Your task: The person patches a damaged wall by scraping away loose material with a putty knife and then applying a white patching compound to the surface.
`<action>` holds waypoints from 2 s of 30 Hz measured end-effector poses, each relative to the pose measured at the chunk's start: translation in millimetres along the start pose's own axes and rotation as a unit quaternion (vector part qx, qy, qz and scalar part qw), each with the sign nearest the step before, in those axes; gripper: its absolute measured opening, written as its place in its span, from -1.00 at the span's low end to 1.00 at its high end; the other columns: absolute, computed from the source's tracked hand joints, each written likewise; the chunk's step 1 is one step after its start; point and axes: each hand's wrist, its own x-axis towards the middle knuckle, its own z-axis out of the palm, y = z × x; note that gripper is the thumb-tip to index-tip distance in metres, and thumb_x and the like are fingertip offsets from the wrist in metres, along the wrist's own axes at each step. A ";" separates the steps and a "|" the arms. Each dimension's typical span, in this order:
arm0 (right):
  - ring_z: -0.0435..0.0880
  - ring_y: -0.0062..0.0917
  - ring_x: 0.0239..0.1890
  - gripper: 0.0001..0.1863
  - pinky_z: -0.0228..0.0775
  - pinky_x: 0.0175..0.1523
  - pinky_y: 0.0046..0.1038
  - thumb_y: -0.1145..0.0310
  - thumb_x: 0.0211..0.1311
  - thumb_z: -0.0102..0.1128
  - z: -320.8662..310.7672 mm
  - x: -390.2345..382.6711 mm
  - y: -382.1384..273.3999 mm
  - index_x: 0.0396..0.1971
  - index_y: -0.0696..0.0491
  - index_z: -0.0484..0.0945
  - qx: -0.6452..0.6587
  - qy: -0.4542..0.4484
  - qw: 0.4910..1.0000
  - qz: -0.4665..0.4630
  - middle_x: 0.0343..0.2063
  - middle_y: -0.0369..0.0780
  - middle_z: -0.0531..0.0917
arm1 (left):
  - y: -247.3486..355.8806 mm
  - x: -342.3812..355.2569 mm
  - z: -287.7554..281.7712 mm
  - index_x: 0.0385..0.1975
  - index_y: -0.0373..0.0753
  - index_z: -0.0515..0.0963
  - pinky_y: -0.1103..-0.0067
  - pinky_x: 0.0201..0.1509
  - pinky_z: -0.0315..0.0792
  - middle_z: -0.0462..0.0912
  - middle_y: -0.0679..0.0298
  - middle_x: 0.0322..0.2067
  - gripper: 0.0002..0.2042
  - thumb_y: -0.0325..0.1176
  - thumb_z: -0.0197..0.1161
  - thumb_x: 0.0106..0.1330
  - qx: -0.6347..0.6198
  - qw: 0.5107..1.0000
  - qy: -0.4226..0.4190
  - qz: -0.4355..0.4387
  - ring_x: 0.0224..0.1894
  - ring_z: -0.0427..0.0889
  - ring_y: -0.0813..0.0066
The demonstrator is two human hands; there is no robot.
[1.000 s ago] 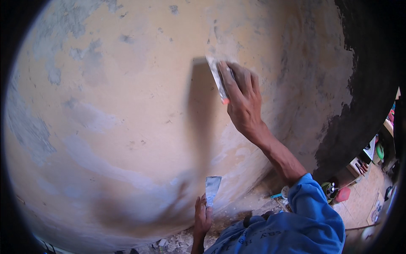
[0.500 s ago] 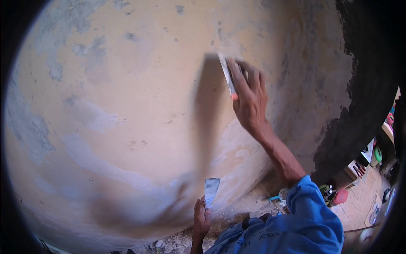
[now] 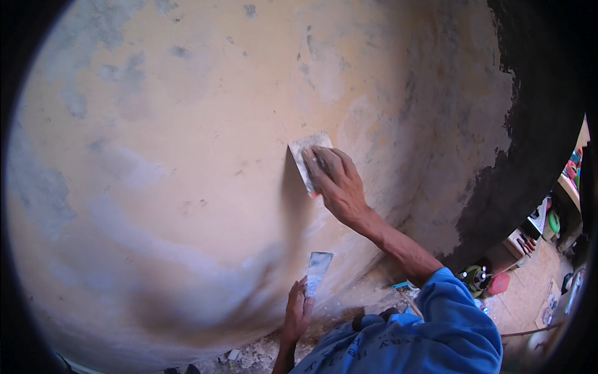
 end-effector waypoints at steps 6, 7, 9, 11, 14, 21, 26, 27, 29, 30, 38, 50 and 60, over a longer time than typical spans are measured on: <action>0.48 -0.26 0.07 -0.31 0.36 0.13 -0.31 0.57 -0.03 0.28 -33.6 90.6 22.3 0.23 0.01 0.45 -0.022 0.123 0.992 -0.004 0.07 -0.20 0.54 | -9.9 -11.0 10.7 0.17 -0.46 0.36 0.29 0.41 0.16 0.37 -0.09 0.24 -0.62 -0.35 0.01 0.46 -0.040 0.998 0.002 -0.048 0.30 0.32 -0.04; 0.48 -0.27 0.06 -0.30 0.36 0.13 -0.31 0.55 -0.05 0.29 -35.9 104.4 24.9 0.23 0.00 0.45 -0.045 0.146 0.988 -0.021 0.07 -0.21 0.54 | -10.2 -8.9 11.9 0.16 -0.46 0.36 0.30 0.40 0.18 0.38 -0.10 0.23 -0.62 -0.34 0.01 0.46 -0.056 0.997 0.001 -0.056 0.29 0.34 -0.04; 0.49 -0.28 0.05 -0.28 0.35 0.11 -0.32 0.54 -0.08 0.31 -30.1 104.6 23.6 0.23 0.00 0.45 -0.037 0.120 0.992 -0.010 0.07 -0.22 0.55 | -6.5 -12.6 11.8 0.15 -0.46 0.37 0.32 0.36 0.23 0.39 -0.12 0.21 -0.62 -0.33 0.02 0.46 -0.078 0.994 -0.003 -0.083 0.27 0.37 -0.01; 0.49 -0.29 0.06 -0.27 0.35 0.08 -0.34 0.51 -0.11 0.31 -18.5 87.2 20.4 0.22 0.01 0.46 -0.028 0.104 0.994 -0.014 0.08 -0.22 0.55 | -4.2 -13.2 10.8 0.15 -0.46 0.37 0.35 0.33 0.28 0.40 -0.14 0.18 -0.62 -0.33 0.01 0.46 -0.078 0.993 0.014 -0.091 0.24 0.41 0.03; 0.49 -0.28 0.08 -0.35 0.32 0.11 -0.33 0.46 -0.02 0.22 -17.3 18.3 9.3 0.21 0.00 0.48 -0.016 0.014 1.000 -0.002 0.07 -0.21 0.54 | -15.2 -21.3 17.3 0.14 -0.46 0.38 0.38 0.26 0.34 0.44 -0.13 0.13 -0.62 -0.33 0.01 0.45 -0.039 0.996 0.050 -0.055 0.17 0.48 0.09; 0.49 -0.28 0.05 -0.50 0.33 0.05 -0.38 0.54 0.09 0.22 -39.3 -41.7 4.6 0.11 0.03 0.53 0.133 -0.122 0.980 0.082 0.02 -0.18 0.53 | 18.2 -9.5 1.2 -0.01 -0.43 0.44 0.43 -0.10 0.44 0.63 0.06 -0.31 -0.72 -0.35 0.00 0.47 -0.055 0.994 0.002 -0.094 -0.28 0.57 0.27; 0.53 -0.44 -0.09 -0.63 0.35 0.03 -0.45 0.60 0.18 0.13 -83.4 -94.5 40.5 0.02 0.12 0.59 0.568 -0.130 0.685 0.437 -0.19 -0.23 0.59 | 48.4 13.2 10.7 -0.06 -0.37 0.45 0.63 -0.39 0.35 0.54 0.23 -0.47 -0.74 -0.28 -0.02 0.51 -0.258 0.962 0.004 -0.087 -0.50 0.48 0.54; 0.52 -0.48 -0.11 -0.66 0.35 0.03 -0.46 0.58 0.20 0.14 -89.9 -97.5 39.5 0.00 0.12 0.60 0.570 -0.114 0.689 0.433 -0.20 -0.24 0.59 | 60.9 18.3 10.6 -0.05 -0.36 0.44 0.66 -0.43 0.32 0.52 0.25 -0.48 -0.74 -0.28 -0.03 0.51 -0.279 0.956 -0.007 -0.090 -0.53 0.45 0.58; 0.51 -0.55 -0.14 -0.72 0.35 0.04 -0.48 0.55 0.25 0.15 -108.8 -87.6 33.7 -0.04 0.12 0.62 0.581 -0.083 0.693 0.418 -0.21 -0.27 0.60 | 76.0 31.3 10.8 -0.05 -0.35 0.44 0.70 -0.50 0.27 0.50 0.28 -0.51 -0.73 -0.26 -0.02 0.51 -0.335 0.935 -0.034 -0.108 -0.59 0.42 0.62; 0.54 -0.47 -0.06 -0.77 0.36 0.07 -0.43 0.43 0.31 0.18 -113.8 -88.8 38.3 -0.07 0.11 0.65 0.534 -0.110 0.755 0.364 -0.12 -0.23 0.63 | 80.7 37.0 11.3 -0.05 -0.36 0.44 0.70 -0.53 0.25 0.49 0.28 -0.52 -0.72 -0.25 -0.01 0.51 -0.373 0.918 -0.051 -0.124 -0.61 0.40 0.63; 0.59 -0.26 0.02 -0.57 0.35 0.12 -0.20 0.03 0.35 -0.01 -134.4 -58.4 50.8 -0.07 -0.01 0.71 0.254 -0.187 0.947 -0.062 -0.08 -0.25 0.68 | 123.8 66.6 -25.3 -0.01 -0.39 0.46 0.72 -0.62 0.20 0.46 0.30 -0.57 -0.71 -0.28 0.00 0.50 -0.389 0.900 -0.153 -0.127 -0.68 0.33 0.65; 0.59 -0.59 -0.47 -0.83 0.46 -0.38 -0.39 0.52 0.10 0.13 -140.0 -114.6 20.3 -0.28 0.19 0.57 0.555 -0.024 0.549 0.625 -0.39 -0.22 0.64 | 112.0 86.2 0.1 0.16 -0.22 0.49 0.59 -0.48 0.37 0.46 0.26 -0.51 -0.64 -0.45 0.22 0.35 0.012 0.984 0.068 0.161 -0.61 0.42 0.52; 0.58 -0.45 -0.23 -0.80 0.43 -0.05 -0.38 0.56 0.25 0.12 -116.2 -21.8 52.5 -0.15 0.16 0.61 0.623 0.114 0.695 0.340 -0.24 -0.15 0.62 | 57.3 65.8 -18.6 0.16 -0.07 0.53 0.43 -0.40 0.50 0.55 0.19 -0.43 -0.55 -0.44 0.33 0.22 0.222 0.957 0.075 0.172 -0.49 0.59 0.26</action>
